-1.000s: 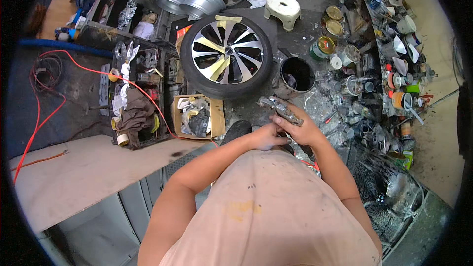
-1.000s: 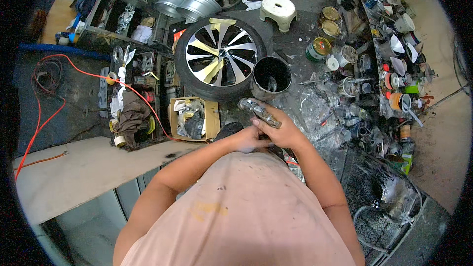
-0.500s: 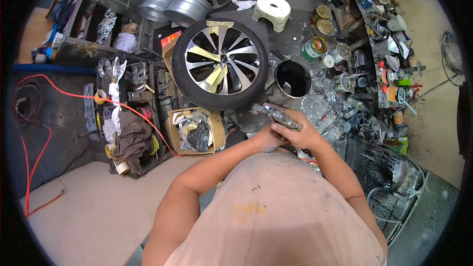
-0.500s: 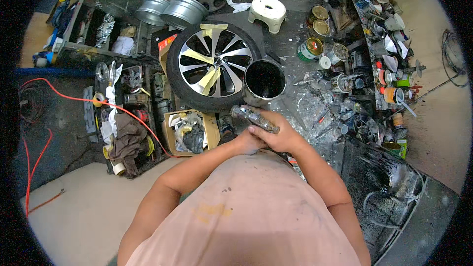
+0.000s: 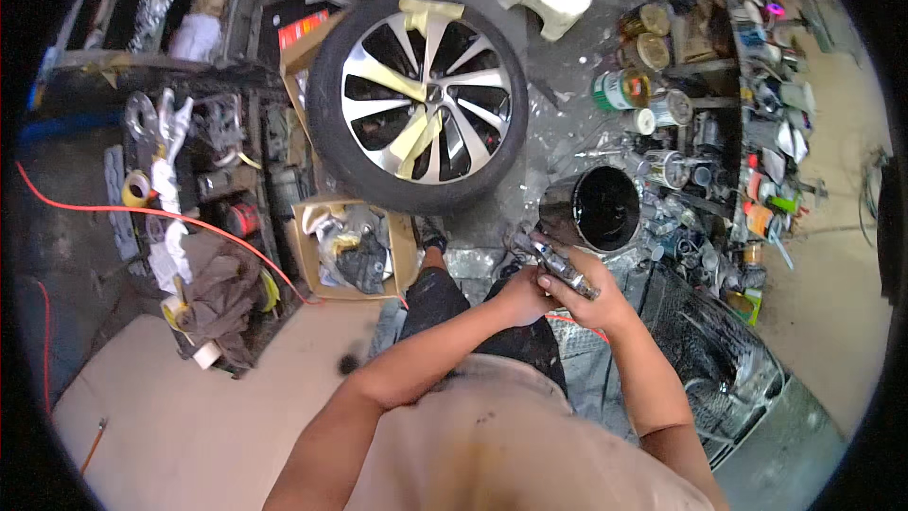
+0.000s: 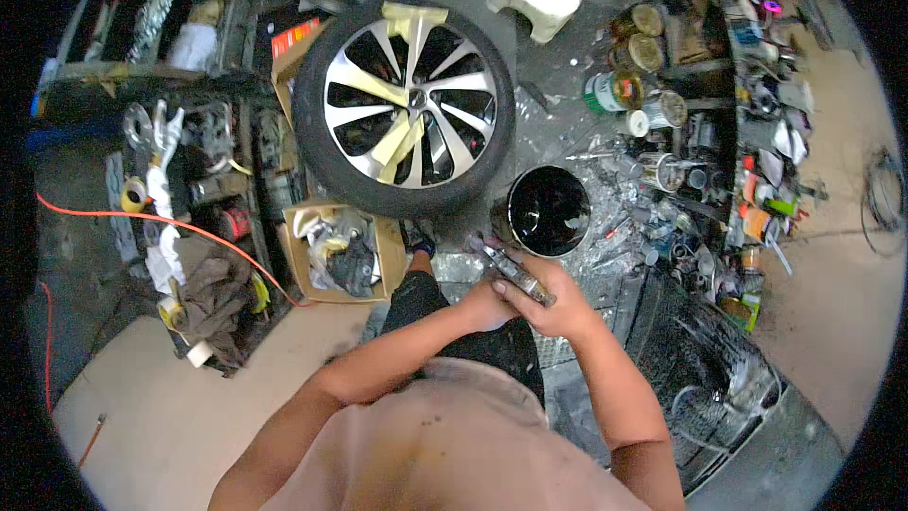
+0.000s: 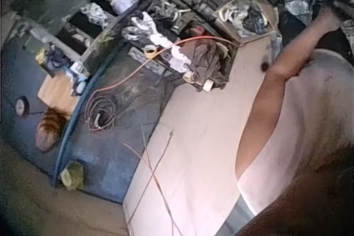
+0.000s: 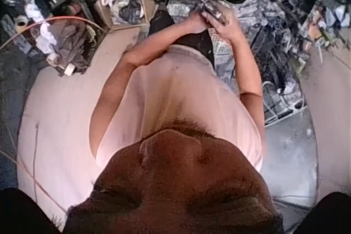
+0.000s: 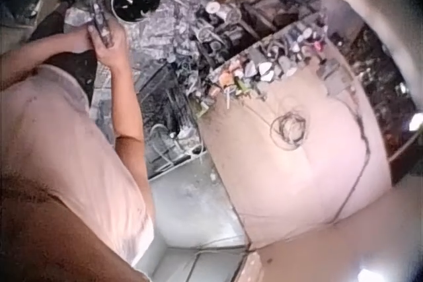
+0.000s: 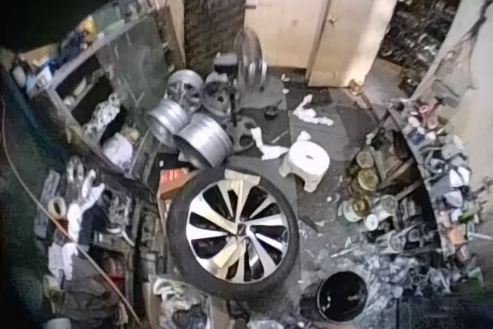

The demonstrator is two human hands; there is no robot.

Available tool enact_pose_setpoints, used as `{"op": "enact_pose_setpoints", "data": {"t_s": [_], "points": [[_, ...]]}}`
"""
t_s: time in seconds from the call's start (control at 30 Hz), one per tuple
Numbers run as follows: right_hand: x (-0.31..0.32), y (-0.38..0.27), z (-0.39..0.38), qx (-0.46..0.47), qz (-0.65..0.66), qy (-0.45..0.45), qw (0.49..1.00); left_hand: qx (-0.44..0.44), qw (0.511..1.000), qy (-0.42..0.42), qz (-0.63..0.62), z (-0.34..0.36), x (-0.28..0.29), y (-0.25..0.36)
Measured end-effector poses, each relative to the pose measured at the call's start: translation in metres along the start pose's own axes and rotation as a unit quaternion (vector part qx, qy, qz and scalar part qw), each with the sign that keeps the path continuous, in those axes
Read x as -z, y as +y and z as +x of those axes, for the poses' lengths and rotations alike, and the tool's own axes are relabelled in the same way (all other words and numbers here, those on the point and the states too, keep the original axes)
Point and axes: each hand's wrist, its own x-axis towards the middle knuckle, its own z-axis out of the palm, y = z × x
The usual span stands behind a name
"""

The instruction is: Preparing, masking, and spraying a car rim in a workshop.

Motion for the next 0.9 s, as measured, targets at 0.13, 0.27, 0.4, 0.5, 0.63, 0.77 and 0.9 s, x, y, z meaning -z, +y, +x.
{"op": "enact_pose_setpoints", "data": {"t_s": [0.13,0.27,0.4,0.5,0.63,0.77,0.9], "points": [[-0.012,0.084,0.076,-0.005,0.017,-0.027,0.999,0.066,0.990,0.103,-0.065,0.030,0.010,-0.083],[-0.028,0.168,0.129,-0.069,0.074,-0.062,0.993,0.079,0.973,0.192,-0.105,0.051,0.004,-0.165],[-0.062,0.257,0.178,0.028,0.112,-0.039,0.993,0.105,0.948,0.265,-0.141,0.067,-0.005,-0.239],[-0.075,0.291,0.198,0.005,0.151,-0.045,0.988,0.101,0.932,0.306,-0.166,0.083,0.006,-0.280],[-0.083,0.343,0.230,0.091,0.120,-0.053,0.987,0.115,0.948,0.264,-0.135,0.098,0.021,-0.319],[-0.099,0.359,0.250,0.097,0.170,-0.024,0.980,0.153,0.937,0.293,-0.111,0.099,0.027,-0.335],[-0.115,0.366,0.262,0.140,0.207,-0.028,0.968,0.086,0.937,0.310,-0.137,0.089,0.034,-0.351]]}}
